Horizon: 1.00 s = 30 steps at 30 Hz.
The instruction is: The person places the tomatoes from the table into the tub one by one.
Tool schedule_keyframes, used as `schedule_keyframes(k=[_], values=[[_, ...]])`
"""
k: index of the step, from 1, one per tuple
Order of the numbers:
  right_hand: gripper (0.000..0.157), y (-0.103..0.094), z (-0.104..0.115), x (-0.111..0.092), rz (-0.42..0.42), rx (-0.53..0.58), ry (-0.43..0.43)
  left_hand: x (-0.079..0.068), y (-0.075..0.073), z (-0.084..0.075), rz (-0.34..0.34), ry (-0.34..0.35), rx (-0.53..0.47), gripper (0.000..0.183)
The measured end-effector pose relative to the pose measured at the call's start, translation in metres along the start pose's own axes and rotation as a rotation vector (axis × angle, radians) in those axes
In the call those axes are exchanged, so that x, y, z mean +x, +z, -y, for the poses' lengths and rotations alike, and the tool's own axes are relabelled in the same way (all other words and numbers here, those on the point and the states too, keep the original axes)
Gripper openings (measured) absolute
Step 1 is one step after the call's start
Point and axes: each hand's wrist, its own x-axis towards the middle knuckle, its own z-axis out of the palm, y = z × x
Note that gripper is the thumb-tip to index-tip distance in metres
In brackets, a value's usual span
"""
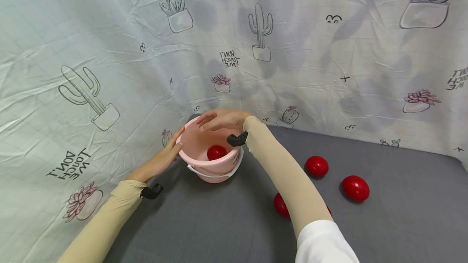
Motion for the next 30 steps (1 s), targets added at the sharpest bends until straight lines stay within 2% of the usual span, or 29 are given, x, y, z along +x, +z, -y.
schedule_keyframes(k=[8, 13, 18, 21, 25, 30], values=[[0.046, -0.002, -0.008, -0.011, -0.029, 0.134, -0.051, 0.004, 0.007, -0.005, 0.019, -0.001, 0.036, 0.058], [0.048, 0.000, -0.012, -0.020, -0.043, 0.189, -0.116, 0.005, 0.012, -0.004, 0.037, -0.008, 0.039, 0.059], [0.047, 0.000, 0.005, -0.047, -0.098, 0.219, -0.203, 0.005, 0.012, -0.002, 0.031, 0.016, 0.051, 0.060], [0.046, -0.003, 0.020, -0.073, -0.146, 0.271, -0.299, 0.004, 0.009, -0.001, 0.019, 0.033, 0.061, 0.059], [0.043, -0.007, 0.032, -0.108, -0.220, 0.381, -0.506, 0.002, 0.003, 0.001, 0.015, 0.035, 0.049, 0.060], [0.034, -0.008, 0.021, -0.161, -0.282, 0.435, -0.750, -0.002, -0.002, 0.002, 0.036, 0.033, 0.034, 0.061]])
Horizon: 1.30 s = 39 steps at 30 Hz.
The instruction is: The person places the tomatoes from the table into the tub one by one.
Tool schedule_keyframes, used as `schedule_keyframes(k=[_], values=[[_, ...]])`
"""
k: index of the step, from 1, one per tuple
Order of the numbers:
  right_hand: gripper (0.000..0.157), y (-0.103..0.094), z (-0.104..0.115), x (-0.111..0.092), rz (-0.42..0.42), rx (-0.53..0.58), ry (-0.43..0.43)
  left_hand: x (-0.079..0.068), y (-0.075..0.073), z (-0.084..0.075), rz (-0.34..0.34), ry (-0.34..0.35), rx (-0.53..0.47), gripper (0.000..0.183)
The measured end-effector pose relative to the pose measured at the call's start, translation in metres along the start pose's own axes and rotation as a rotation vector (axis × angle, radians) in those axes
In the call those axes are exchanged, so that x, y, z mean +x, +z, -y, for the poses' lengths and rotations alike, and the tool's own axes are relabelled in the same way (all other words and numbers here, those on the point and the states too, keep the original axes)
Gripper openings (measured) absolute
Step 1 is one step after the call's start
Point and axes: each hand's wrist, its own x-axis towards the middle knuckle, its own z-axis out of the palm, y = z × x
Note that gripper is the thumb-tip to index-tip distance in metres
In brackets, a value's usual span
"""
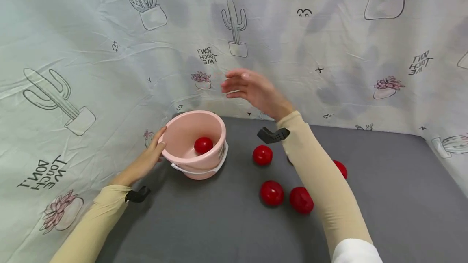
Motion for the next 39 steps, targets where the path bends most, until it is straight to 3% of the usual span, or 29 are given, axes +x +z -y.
schedule_keyframes(k=[5, 10, 14, 19, 22, 26, 29, 35, 39], values=[[0.042, -0.009, 0.024, -0.070, 0.029, -0.003, -0.146, -0.005, -0.004, -0.002, -0.009, -0.012, 0.006, 0.061], [0.050, -0.008, 0.032, -0.149, -0.017, -0.076, -0.209, -0.004, -0.005, -0.004, -0.002, -0.005, 0.012, 0.061], [0.052, -0.001, 0.026, -0.206, -0.136, -0.191, -0.201, 0.000, -0.002, -0.003, 0.008, -0.007, 0.011, 0.061], [0.049, 0.006, 0.006, -0.261, -0.290, -0.275, -0.132, 0.004, 0.001, -0.001, 0.023, -0.002, 0.000, 0.061], [0.047, 0.010, -0.011, -0.283, -0.349, -0.300, -0.054, 0.003, -0.001, -0.001, 0.036, -0.021, 0.007, 0.061], [0.042, 0.018, -0.032, -0.306, -0.474, -0.466, 0.121, 0.004, -0.002, -0.004, 0.055, -0.031, -0.007, 0.062], [0.042, 0.022, -0.047, -0.317, -0.516, -0.544, 0.208, 0.005, -0.002, -0.006, 0.067, -0.036, -0.011, 0.063], [0.044, 0.019, -0.069, -0.328, -0.509, -0.482, 0.184, 0.002, -0.002, -0.007, 0.074, -0.041, 0.002, 0.064], [0.044, 0.021, -0.077, -0.330, -0.523, -0.489, 0.237, 0.000, -0.001, -0.010, 0.063, -0.036, -0.003, 0.064]])
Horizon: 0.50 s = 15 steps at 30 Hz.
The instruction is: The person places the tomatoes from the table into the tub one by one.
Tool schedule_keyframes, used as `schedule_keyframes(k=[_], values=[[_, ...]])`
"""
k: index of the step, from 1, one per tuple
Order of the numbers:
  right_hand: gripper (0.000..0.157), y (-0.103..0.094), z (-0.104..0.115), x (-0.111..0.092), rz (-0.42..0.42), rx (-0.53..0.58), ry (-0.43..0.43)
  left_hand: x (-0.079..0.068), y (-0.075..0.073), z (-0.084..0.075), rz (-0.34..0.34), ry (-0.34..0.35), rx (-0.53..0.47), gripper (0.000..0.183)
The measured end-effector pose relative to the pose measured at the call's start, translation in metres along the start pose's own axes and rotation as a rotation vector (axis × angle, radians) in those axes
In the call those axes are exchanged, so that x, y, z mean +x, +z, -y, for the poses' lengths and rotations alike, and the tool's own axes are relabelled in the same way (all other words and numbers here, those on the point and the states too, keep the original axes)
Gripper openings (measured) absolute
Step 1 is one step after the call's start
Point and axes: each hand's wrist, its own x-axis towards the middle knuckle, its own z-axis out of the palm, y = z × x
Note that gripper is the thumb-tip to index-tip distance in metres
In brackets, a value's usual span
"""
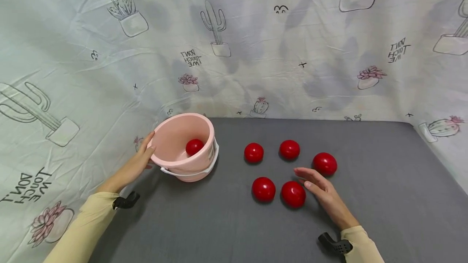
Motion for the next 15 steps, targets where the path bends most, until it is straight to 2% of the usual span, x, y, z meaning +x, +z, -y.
schedule_keyframes(k=[5, 12, 15], values=[[0.046, 0.008, -0.002, -0.003, -0.054, -0.098, 0.093, -0.001, 0.001, 0.002, -0.003, 0.003, -0.003, 0.064], [0.056, 0.019, -0.005, -0.002, -0.078, -0.314, 0.098, 0.000, 0.003, 0.004, -0.011, 0.025, -0.013, 0.062], [0.058, 0.021, -0.006, -0.002, -0.079, -0.373, 0.113, -0.001, 0.004, 0.005, -0.012, 0.028, -0.025, 0.062]])
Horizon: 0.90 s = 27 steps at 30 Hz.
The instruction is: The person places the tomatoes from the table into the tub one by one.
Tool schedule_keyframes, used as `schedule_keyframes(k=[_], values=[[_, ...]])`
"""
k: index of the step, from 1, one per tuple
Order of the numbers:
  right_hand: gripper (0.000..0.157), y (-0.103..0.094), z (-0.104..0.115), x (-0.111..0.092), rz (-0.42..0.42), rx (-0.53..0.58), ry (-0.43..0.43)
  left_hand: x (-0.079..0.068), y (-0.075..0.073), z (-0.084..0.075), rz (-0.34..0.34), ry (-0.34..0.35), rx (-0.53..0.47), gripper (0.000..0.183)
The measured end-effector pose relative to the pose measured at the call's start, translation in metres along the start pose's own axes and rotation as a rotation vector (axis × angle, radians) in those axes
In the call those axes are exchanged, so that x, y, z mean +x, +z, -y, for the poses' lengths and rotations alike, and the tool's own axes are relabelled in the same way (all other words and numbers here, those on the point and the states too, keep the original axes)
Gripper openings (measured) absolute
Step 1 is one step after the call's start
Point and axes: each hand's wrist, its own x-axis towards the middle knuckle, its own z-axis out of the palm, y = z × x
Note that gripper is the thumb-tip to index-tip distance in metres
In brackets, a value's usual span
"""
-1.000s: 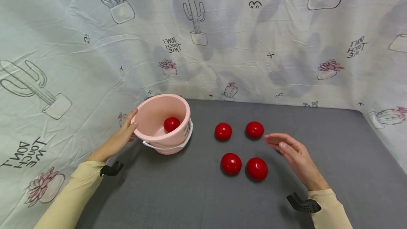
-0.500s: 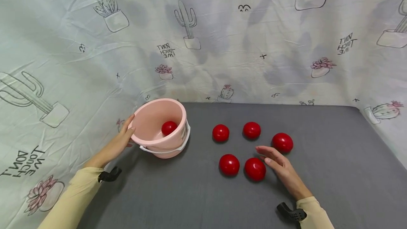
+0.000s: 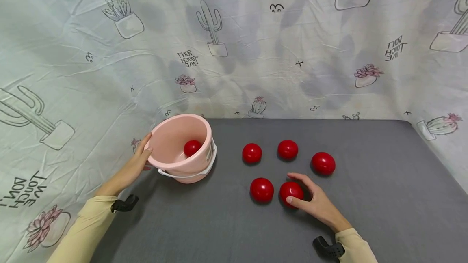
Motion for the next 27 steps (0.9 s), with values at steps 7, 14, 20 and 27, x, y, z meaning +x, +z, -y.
schedule_keyframes(k=[7, 14, 20, 27], values=[[0.060, -0.0012, 0.0014, -0.0008, 0.042, -0.006, 0.033, 0.0004, 0.0002, -0.0015, -0.006, -0.014, 0.008, 0.063], [0.063, -0.0012, 0.0002, -0.0003, 0.075, 0.018, 0.052, 0.0003, 0.0007, -0.0029, -0.008, -0.023, 0.015, 0.063], [0.065, 0.0019, 0.0018, -0.0006, 0.088, -0.016, 0.121, -0.0001, 0.0001, -0.0014, -0.003, -0.004, 0.002, 0.063], [0.059, 0.0050, 0.0033, 0.0003, 0.090, -0.047, 0.140, 0.0003, 0.0004, -0.0001, -0.005, 0.009, 0.002, 0.063]])
